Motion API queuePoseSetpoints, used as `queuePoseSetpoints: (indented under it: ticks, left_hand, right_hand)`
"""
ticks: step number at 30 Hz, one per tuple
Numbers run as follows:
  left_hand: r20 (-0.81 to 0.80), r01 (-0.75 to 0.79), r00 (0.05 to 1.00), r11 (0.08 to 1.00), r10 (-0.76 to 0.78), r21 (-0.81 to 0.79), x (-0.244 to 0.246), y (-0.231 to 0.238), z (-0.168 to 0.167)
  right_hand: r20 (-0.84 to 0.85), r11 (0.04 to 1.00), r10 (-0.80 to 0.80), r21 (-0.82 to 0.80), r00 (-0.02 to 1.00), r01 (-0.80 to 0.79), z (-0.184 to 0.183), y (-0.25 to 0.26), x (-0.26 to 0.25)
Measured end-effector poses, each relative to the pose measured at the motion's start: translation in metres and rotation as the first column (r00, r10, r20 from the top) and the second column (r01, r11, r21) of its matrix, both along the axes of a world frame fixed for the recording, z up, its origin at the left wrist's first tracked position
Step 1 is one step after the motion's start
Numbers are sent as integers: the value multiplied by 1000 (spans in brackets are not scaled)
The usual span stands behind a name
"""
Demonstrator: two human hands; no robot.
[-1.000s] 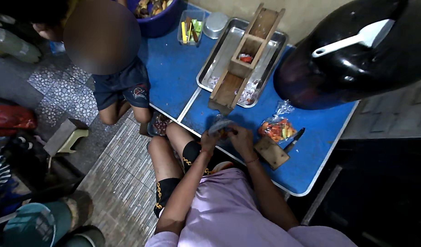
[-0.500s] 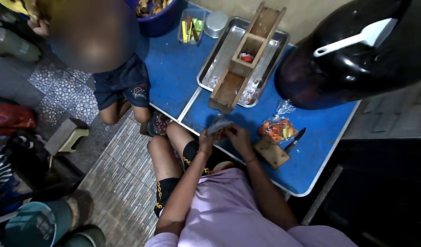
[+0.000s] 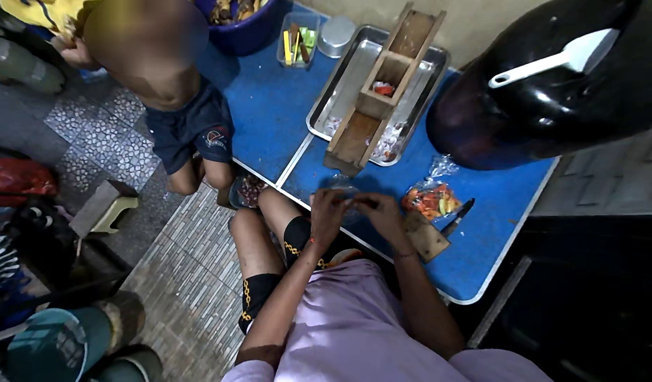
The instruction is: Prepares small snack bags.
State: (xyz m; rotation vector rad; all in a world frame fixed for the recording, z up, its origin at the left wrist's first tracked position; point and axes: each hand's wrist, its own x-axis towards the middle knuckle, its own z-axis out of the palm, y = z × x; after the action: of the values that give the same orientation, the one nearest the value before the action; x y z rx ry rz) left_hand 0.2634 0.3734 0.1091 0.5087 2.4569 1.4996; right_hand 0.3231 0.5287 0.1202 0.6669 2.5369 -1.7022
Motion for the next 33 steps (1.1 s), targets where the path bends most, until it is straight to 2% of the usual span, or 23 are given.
queuePoseSetpoints:
  ticks: [2, 5, 11, 15, 19, 25, 29, 33]
  left_hand:
    - [73, 38, 996, 995, -44, 87, -4, 4, 1]
    - [175, 17, 983, 982, -51, 190, -6, 4, 8]
    - [159, -20, 987, 987, -6, 159, -15, 2, 19]
    - [153, -51, 988, 985, 26, 164, -21, 8, 9]
    - [218, -61, 975, 994, 40, 93, -14, 9, 19]
    - [222, -77, 972, 997, 73, 10, -15, 9, 9]
    - [207, -111, 973, 993, 100, 44, -21, 9, -7]
    - [304, -82, 951, 994, 57, 68, -15, 3, 6]
  right_hand:
    - [-15, 998, 50, -33, 999, -51, 6, 2, -1]
    - [-40, 992, 105, -62, 994, -107, 10, 7, -3]
    - [-149, 978, 57, -192, 987, -85, 12, 6, -9]
    - [-177, 997, 25, -64, 984, -37, 17, -2, -11]
    - [-160, 997, -37, 66, 986, 48, 16, -15, -11]
    - [-170, 988, -106, 97, 980, 123, 7, -31, -12]
    - [-186, 980, -148, 106, 971, 169, 1, -39, -15]
    - [-87, 971, -199, 116, 976, 208, -3, -27, -17]
